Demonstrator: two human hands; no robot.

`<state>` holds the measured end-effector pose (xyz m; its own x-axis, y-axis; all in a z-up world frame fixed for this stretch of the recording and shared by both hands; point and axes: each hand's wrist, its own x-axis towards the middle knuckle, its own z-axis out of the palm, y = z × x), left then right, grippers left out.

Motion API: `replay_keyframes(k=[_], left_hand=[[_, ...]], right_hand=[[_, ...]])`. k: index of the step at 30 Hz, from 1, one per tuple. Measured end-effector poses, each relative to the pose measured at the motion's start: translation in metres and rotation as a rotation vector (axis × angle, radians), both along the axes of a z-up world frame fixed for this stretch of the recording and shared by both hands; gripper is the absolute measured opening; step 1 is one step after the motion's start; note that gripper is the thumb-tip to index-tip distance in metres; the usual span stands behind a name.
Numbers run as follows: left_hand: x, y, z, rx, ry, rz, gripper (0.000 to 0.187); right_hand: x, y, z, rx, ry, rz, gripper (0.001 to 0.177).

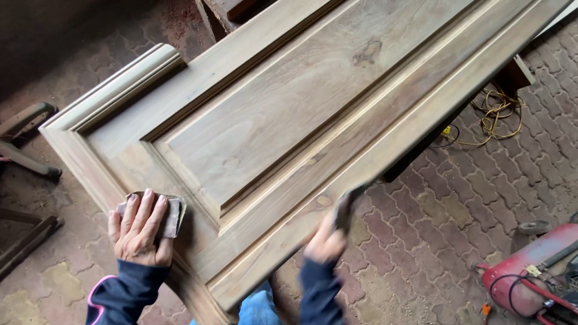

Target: Sanding a wooden door manually using pieces of sandpaper.

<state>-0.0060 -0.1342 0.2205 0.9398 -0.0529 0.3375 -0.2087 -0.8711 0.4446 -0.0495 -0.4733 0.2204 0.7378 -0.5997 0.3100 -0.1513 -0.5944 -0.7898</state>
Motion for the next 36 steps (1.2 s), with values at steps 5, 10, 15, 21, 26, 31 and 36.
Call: replay_keyframes(k=[5, 10, 15, 21, 26, 31, 36], left_hand=[[-0.004, 0.001, -0.001, 0.030, 0.012, -0.004, 0.053], [-0.004, 0.003, -0.007, 0.034, 0.011, -0.003, 0.053], [-0.007, 0.007, -0.009, 0.052, -0.015, 0.009, 0.054], [-0.006, 0.006, -0.007, 0.039, 0.001, -0.012, 0.053], [-0.007, 0.009, -0.010, 0.037, 0.000, -0.033, 0.056], [-0.009, 0.009, -0.011, 0.028, -0.018, -0.066, 0.054], [-0.005, 0.011, -0.008, 0.006, -0.077, -0.082, 0.053]], right_hand=[[-0.047, 0.053, -0.020, -0.110, -0.043, 0.041, 0.044], [0.059, -0.063, -0.005, -0.087, -0.099, 0.006, 0.054], [0.018, 0.009, 0.019, 0.515, 0.472, -0.404, 0.052], [-0.117, 0.121, -0.020, 0.133, 0.080, 0.221, 0.051], [-0.048, 0.025, -0.046, 0.175, 0.222, -0.156, 0.036], [-0.037, -0.008, -0.050, 0.093, 0.005, -0.088, 0.036], [-0.142, 0.107, -0.053, 0.204, 0.369, -0.163, 0.036]])
